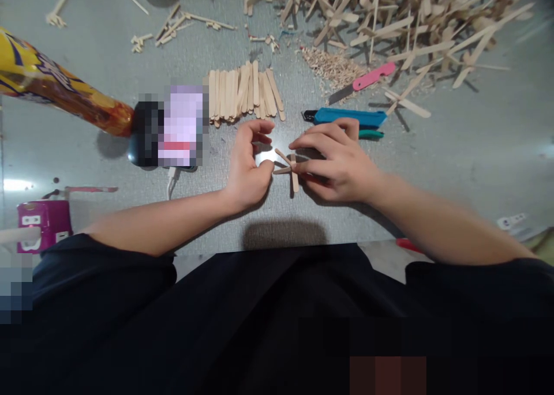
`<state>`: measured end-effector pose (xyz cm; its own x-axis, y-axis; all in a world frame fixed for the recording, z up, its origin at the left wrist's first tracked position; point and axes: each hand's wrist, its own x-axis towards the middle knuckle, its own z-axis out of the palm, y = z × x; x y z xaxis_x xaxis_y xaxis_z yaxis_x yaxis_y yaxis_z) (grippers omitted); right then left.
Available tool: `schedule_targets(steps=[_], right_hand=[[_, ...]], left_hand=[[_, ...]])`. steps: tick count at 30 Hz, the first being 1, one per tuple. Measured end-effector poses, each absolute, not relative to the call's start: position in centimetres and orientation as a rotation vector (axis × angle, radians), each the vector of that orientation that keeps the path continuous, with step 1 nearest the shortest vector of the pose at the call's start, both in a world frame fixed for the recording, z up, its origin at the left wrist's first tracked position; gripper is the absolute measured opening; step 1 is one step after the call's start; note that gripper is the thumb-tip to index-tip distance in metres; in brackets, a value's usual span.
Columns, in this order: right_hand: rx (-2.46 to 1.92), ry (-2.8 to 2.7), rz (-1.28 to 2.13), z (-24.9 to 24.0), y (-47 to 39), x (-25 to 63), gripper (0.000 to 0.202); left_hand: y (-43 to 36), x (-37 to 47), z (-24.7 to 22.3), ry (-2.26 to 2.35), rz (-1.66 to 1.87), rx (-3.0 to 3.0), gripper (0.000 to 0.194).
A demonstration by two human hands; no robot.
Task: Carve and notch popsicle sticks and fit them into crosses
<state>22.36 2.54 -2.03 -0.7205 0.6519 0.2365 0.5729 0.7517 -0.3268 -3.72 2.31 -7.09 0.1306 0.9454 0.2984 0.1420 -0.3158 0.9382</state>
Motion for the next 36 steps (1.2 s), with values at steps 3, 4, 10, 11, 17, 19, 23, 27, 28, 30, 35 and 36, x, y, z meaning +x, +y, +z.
schedule_targets(steps=[3, 4, 10, 11, 17, 19, 23, 27, 28, 30, 35, 36], right_hand=[[-0.904, -2.598, 0.252, -2.0, 2.5, 22.3, 0.019], [-0.883, -2.588, 0.222, -2.0, 2.5, 22.3, 0.018], [-0.848, -2.451, 0.292, -2.1, 2.7, 22.2, 0.010], [-0.882, -2.431, 0.330, -2.1, 2.8, 22.2, 0.011], [-0.911, -2.390, 0.345, -2.3, 3.0, 22.3, 0.009], [-0.895, -2.399, 0.354, -2.4, 3.0, 22.3, 0.007], [-0.844, -2.354, 0.558, -2.4, 3.1, 22.1, 0.009], [-0.865, -2.242, 0.643, -2.0, 3.1, 21.8, 0.009], [-0.892, -2.213, 0.623, -1.8, 3.2, 21.9, 0.010], [-0.960, -2.138, 0.586, -1.0, 3.5, 22.5, 0.010], [-1.238, -1.896, 0.392, 1.9, 7.1, 26.4, 0.008], [-1.335, -1.833, 0.330, 2.5, 8.5, 27.3, 0.005]], left_hand=[[2.4, -3.7, -7.3, 1.065, 1.295, 1.613, 0.064], [2.5, -3.7, -7.5, 1.068, 1.297, 1.619, 0.065], [2.5, -3.6, -7.8, 1.106, 1.346, 1.636, 0.062], [2.4, -3.5, -7.7, 1.112, 1.355, 1.632, 0.061], [2.4, -3.5, -7.0, 1.172, 1.325, 1.597, 0.065], [2.3, -3.5, -6.7, 1.202, 1.307, 1.559, 0.066], [2.2, -3.6, -6.3, 1.220, 1.311, 1.473, 0.067], [2.3, -3.7, -6.1, 1.236, 1.282, 1.373, 0.062], [2.3, -3.7, -6.0, 1.236, 1.273, 1.357, 0.061], [2.3, -3.7, -5.8, 1.244, 1.271, 1.328, 0.059], [2.1, -3.4, -5.7, 1.255, 1.271, 1.291, 0.056], [2.1, -3.4, -5.7, 1.252, 1.268, 1.291, 0.055]])
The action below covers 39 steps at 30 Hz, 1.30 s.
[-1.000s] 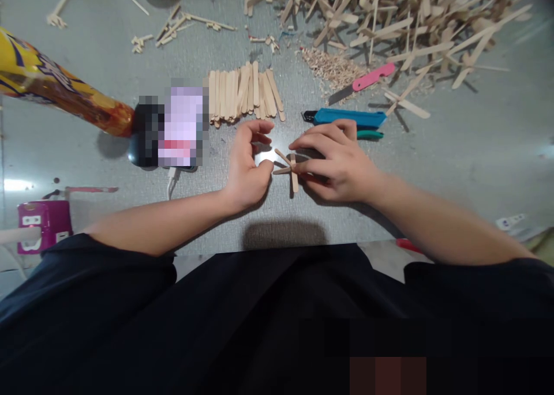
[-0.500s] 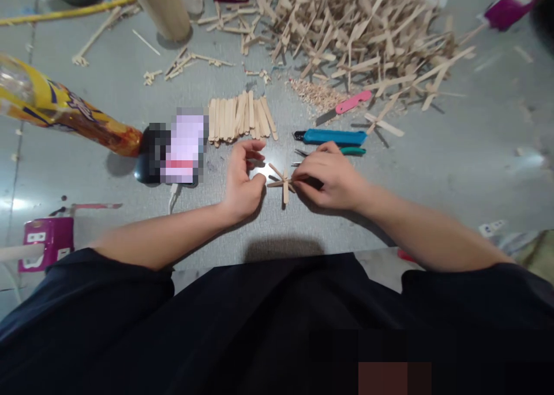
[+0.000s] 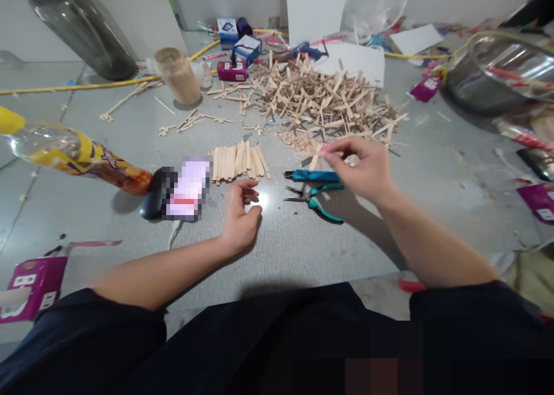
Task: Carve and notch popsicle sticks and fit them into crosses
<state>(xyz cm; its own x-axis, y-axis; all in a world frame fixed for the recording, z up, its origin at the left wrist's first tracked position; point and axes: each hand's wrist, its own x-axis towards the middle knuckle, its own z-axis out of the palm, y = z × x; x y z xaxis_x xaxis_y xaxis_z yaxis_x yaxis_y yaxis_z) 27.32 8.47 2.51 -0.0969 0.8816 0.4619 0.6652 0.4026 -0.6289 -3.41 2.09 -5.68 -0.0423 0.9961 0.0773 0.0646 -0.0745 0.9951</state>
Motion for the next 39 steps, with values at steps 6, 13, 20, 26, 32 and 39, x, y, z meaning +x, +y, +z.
schedule_targets(steps=[6, 13, 20, 26, 32, 39], right_hand=[[-1.677, -1.670, 0.115, 6.2, 19.8, 30.4, 0.009], [-1.815, -1.735, 0.149, 5.9, 27.7, 28.4, 0.034], [-1.876, -1.813, 0.160, 3.9, 19.3, 33.8, 0.026], [-1.968, -1.923, 0.547, 1.9, 10.8, 37.9, 0.026], [-1.911, -1.771, 0.611, 1.3, 10.3, 38.2, 0.011], [-1.829, -1.664, 0.287, 7.5, 18.4, 35.2, 0.010]], left_hand=[[1.9, -3.4, -5.8, 1.237, 1.260, 1.282, 0.052], [1.9, -3.6, -6.0, 1.231, 1.257, 1.271, 0.053], [2.1, -3.9, -6.1, 1.239, 1.248, 1.297, 0.052], [2.5, -3.9, -5.9, 1.233, 1.259, 1.347, 0.051], [2.7, -3.8, -5.9, 1.228, 1.271, 1.355, 0.052], [2.5, -3.6, -6.1, 1.205, 1.271, 1.373, 0.047]])
